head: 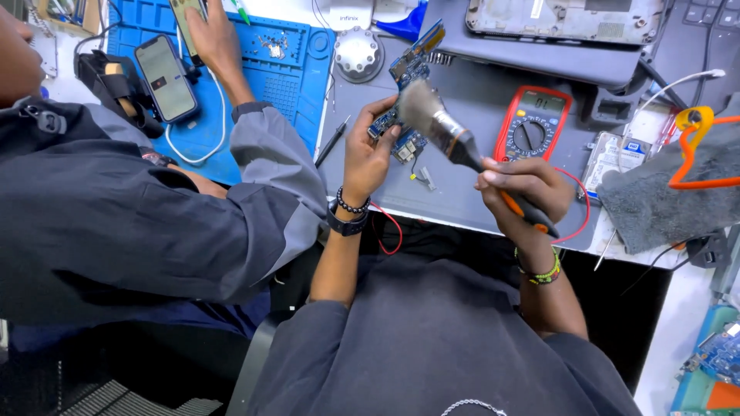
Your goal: Cleaning a laptop motherboard using a brush to remove dust and debris
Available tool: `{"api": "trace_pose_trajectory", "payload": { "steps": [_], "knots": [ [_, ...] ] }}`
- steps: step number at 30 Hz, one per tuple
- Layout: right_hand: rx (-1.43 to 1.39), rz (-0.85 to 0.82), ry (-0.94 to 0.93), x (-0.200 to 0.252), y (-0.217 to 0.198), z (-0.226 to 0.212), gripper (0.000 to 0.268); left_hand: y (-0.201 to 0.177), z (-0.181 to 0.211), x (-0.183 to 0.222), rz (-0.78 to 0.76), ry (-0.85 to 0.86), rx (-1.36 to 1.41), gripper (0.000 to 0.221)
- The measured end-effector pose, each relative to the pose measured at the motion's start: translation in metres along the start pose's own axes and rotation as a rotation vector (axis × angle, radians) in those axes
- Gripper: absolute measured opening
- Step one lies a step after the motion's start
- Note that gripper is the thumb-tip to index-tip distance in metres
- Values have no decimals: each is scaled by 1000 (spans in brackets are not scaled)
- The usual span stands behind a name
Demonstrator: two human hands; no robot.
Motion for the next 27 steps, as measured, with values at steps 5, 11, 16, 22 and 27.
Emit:
{"api": "trace_pose_trajectory", "payload": {
  "steps": [5, 11, 16, 22, 27],
  "knots": [
    [198, 52, -239, -13, 5, -1, 7, 2, -1, 1, -2, 12, 9, 40],
    [79, 85, -73, 8, -8, 3, 11, 5, 1, 11, -21, -15, 114, 59],
    [108, 110, -92, 10, -5, 17, 13, 7, -14, 20, 62, -94, 62, 56],
    [120, 171, -22, 12, -14, 3, 15, 4, -37, 38, 170, -100, 38, 50],
    [185, 277, 177, 17, -15, -19, 17, -2, -5, 34, 179, -289, 292, 62]
  ]
}}
Point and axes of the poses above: each hand's wrist, its own x-axis away from the middle knuckle, its own y-axis out of the palm, z = x × y, the point moved 3 cm from there along -x, towards the middle knuckle, and after that the axes turned 10 degrees about z, right-handed, at the moved point
